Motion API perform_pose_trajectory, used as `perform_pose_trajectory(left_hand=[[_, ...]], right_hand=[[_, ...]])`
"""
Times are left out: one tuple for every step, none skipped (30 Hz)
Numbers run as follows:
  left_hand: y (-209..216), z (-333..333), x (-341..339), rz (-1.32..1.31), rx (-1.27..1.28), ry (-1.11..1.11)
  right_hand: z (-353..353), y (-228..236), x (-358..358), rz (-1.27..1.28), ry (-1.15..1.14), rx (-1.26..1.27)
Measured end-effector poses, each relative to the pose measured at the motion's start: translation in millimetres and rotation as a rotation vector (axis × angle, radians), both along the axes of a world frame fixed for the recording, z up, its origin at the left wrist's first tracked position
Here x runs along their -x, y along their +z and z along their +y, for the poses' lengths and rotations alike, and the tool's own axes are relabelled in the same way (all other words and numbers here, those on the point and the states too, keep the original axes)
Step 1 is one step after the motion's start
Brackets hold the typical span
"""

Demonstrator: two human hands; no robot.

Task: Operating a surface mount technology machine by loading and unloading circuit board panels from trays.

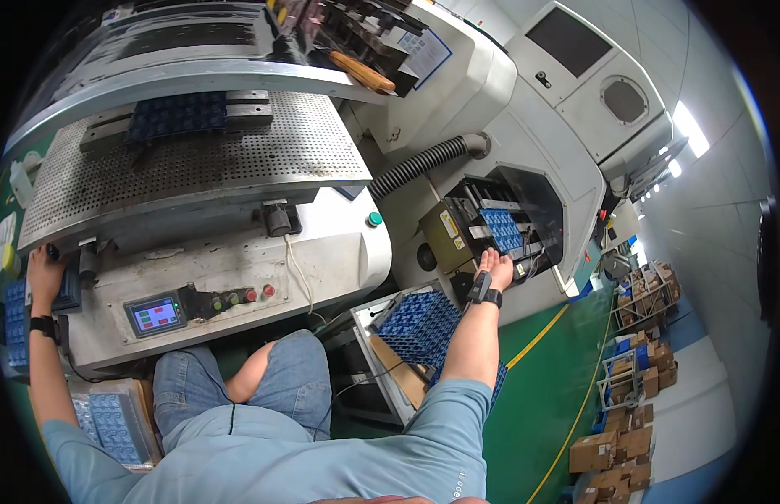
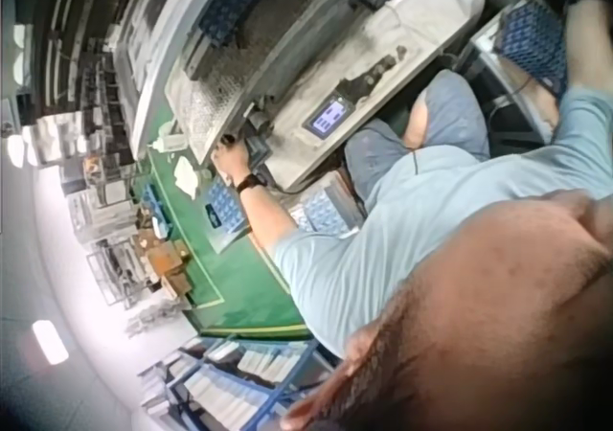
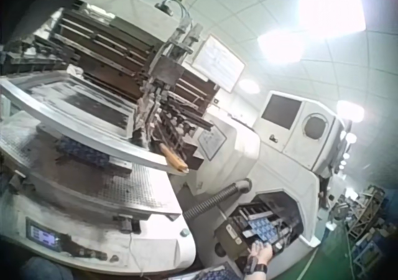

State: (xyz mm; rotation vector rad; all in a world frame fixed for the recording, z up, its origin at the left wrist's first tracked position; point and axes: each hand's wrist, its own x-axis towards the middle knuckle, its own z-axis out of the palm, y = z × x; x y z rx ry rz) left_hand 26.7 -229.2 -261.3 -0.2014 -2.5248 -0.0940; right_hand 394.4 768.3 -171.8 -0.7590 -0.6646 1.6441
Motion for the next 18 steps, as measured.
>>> perform_pose_trajectory(left_hand=[[5,3,-6,-0.069,0.014,0.060],[10,7,-13,-0.027,-0.022,-0.021],[15,14,-18,-0.055,-0.065,-0.028],[19,21,-26,-0.039,-0.144,-0.030],[28,26,-29,-0.047,-0.153,-0.058],[36,32,-37,-0.107,-0.202,-0.022],[44,39,-44,-0.079,-0.226,-0.014],[53,44,-49,-0.148,-0.171,0.078],[61,50,-55,-0.191,-0.146,0.119],[67,55,-62,-0.219,-0.151,0.163],[73,60,-66,-0.213,-0.182,0.171],[78,64,-69,-0.206,-0.213,0.171],[83,67,-71,-0.206,-0.223,0.177],[87,68,-72,-0.227,-0.224,0.190],[90,68,-75,-0.247,-0.225,0.203],[92,68,-76,-0.278,-0.238,0.213],[93,67,-77,-0.265,-0.233,0.218],[94,66,-77,-0.277,-0.238,0.221]], right_hand=[[-4,-3,1,-0.008,0.018,-0.004],[-12,-6,4,-0.054,0.108,-0.083],[-24,-7,7,-0.108,0.170,-0.137],[-38,-1,7,-0.033,0.411,-0.225],[-56,8,20,-0.011,0.521,-0.224],[-78,19,39,-0.040,0.487,-0.249],[-103,33,56,-0.082,0.349,-0.214],[-131,50,81,-0.112,0.431,-0.253],[-160,68,100,-0.213,0.498,-0.417],[-190,83,118,-0.300,0.558,-0.603],[-220,97,139,-0.414,0.578,-0.716],[-249,108,163,-0.496,0.622,-0.881],[-278,115,185,-0.601,0.628,-0.994],[-303,122,208,-0.656,0.669,-1.164],[-328,125,230,-0.726,0.675,-1.314],[-350,126,250,-0.827,0.687,-1.403],[-369,126,267,-0.823,0.670,-1.596],[-386,125,283,-0.874,0.641,-1.708]])
